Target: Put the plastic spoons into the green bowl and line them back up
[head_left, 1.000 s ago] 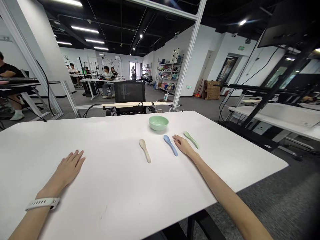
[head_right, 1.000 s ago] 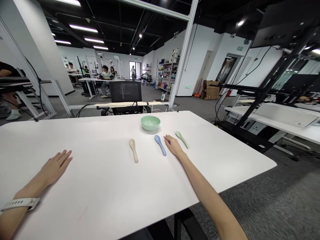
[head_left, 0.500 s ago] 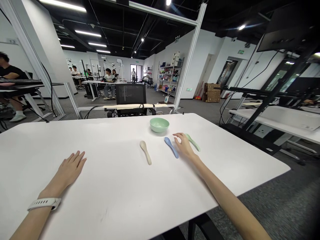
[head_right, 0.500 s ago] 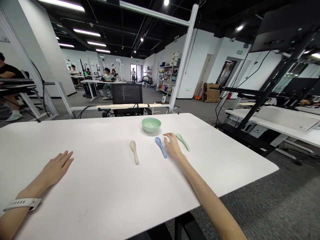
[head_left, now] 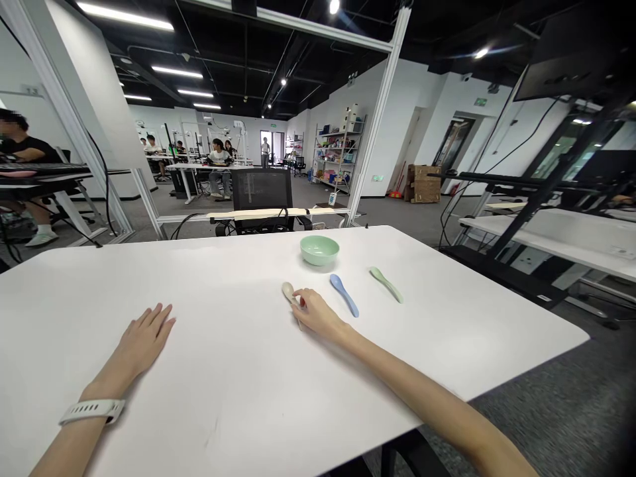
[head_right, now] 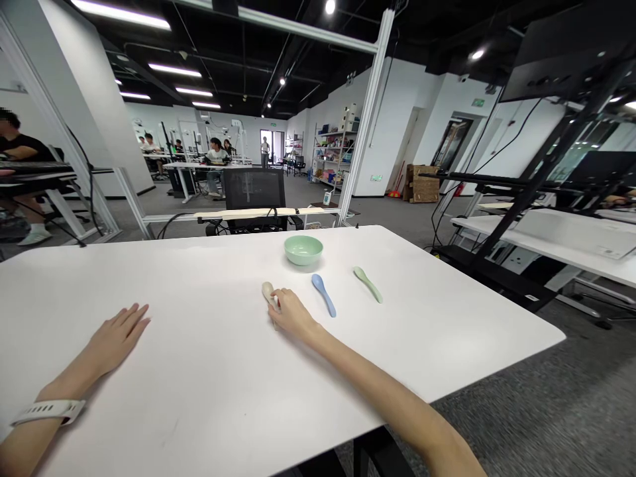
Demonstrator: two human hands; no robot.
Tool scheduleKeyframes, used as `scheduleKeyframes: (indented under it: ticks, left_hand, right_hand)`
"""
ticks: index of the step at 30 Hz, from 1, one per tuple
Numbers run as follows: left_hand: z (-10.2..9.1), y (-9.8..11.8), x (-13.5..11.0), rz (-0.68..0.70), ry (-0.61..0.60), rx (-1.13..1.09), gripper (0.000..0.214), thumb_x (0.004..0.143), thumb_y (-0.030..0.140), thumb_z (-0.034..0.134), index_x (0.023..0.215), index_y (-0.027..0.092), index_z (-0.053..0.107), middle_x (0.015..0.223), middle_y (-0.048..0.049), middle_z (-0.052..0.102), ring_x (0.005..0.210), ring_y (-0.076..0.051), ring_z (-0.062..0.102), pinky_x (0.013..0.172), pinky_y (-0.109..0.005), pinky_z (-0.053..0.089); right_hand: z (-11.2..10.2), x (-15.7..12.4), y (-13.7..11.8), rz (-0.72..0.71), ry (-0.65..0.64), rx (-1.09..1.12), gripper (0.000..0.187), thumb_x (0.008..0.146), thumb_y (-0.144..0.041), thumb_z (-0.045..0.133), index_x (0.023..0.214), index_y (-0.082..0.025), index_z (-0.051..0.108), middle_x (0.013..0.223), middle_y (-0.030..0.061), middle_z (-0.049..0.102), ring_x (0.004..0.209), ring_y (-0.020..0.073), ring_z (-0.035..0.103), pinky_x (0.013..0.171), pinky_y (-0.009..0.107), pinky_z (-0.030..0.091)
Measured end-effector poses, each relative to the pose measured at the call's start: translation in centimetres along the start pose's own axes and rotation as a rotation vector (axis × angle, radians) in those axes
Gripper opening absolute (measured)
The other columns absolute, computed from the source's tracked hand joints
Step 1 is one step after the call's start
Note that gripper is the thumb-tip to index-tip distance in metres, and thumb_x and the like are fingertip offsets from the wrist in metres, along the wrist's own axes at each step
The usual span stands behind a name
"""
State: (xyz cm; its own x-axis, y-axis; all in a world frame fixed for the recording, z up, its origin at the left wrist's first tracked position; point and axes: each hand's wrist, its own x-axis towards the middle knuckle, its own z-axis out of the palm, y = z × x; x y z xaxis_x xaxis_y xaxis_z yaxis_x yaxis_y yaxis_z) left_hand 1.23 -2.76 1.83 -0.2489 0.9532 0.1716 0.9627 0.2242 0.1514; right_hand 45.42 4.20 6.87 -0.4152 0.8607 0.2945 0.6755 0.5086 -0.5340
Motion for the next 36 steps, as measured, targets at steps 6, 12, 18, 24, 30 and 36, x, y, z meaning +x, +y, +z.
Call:
scheduleKeyframes:
  ticks: [6, 12, 18, 24, 30, 36]
  left_hand:
    - [0.3, -0.2, 0.1, 0.002, 0.017, -0.013, 0.083, 0.096, 0.054, 0.025, 0.159, 0.01, 0.053, 0.169, -0.0173, 0.051, 0.159, -0.039, 0.044, 0.128, -0.058, 0.037]
    - [0.4, -0.3, 0.0, -0.005, 0.006, -0.033, 0.086, 0.097, 0.057, 0.02, 0.162, 0.009, 0.05, 0.172, -0.0177, 0.046, 0.161, -0.039, 0.04, 0.13, -0.059, 0.034]
    - [0.7, -0.5, 0.2, 0.004, -0.012, -0.038, 0.089, 0.097, 0.058, 0.019, 0.163, 0.006, 0.048, 0.173, -0.0189, 0.044, 0.162, -0.04, 0.038, 0.131, -0.059, 0.032]
    - [1.4, -1.0, 0.3, -0.009, 0.004, -0.069, 0.088, 0.098, 0.059, 0.018, 0.163, 0.008, 0.048, 0.174, -0.0185, 0.043, 0.163, -0.04, 0.037, 0.131, -0.061, 0.031]
    - [1.7, -1.3, 0.3, -0.002, 0.036, -0.084, 0.086, 0.098, 0.06, 0.021, 0.161, 0.011, 0.051, 0.172, -0.0174, 0.046, 0.162, -0.039, 0.039, 0.13, -0.061, 0.032]
    - [1.8, -1.2, 0.2, -0.001, 0.065, -0.096, 0.083, 0.097, 0.058, 0.025, 0.159, 0.012, 0.055, 0.169, -0.0178, 0.05, 0.159, -0.039, 0.043, 0.129, -0.061, 0.035]
  right_hand:
    - [-0.6, 0.3, 1.2, 0.023, 0.049, 0.05, 0.022, 0.092, -0.017, 0.061, 0.11, -0.019, 0.073, 0.085, 0.0034, 0.073, 0.078, 0.0208, 0.067, 0.074, 0.03, 0.048]
    - [-5.3, 3.3, 4.3, 0.019, 0.216, 0.107, 0.022, 0.092, -0.024, 0.066, 0.112, -0.019, 0.074, 0.078, 0.001, 0.074, 0.072, 0.0196, 0.067, 0.072, 0.029, 0.048]
    - [-10.4, 9.3, 7.4, 0.16, 0.278, -0.15, 0.022, 0.092, -0.012, 0.065, 0.111, -0.012, 0.077, 0.089, 0.0088, 0.079, 0.079, 0.0205, 0.07, 0.078, 0.028, 0.049]
    - [-11.0, 12.9, 7.9, 0.256, 0.092, -0.465, 0.031, 0.097, -0.007, 0.061, 0.125, -0.009, 0.075, 0.111, 0.0158, 0.081, 0.101, 0.023, 0.073, 0.087, 0.026, 0.05]
    - [-9.7, 14.3, 8.1, 0.274, 0.039, -0.491, 0.029, 0.095, -0.008, 0.068, 0.123, -0.01, 0.078, 0.115, 0.0165, 0.081, 0.107, 0.0252, 0.075, 0.089, 0.026, 0.052]
    - [-9.6, 13.8, 8.3, 0.289, 0.067, -0.481, 0.029, 0.104, -0.017, 0.062, 0.128, -0.01, 0.075, 0.122, 0.0183, 0.08, 0.112, 0.0264, 0.075, 0.093, 0.028, 0.052]
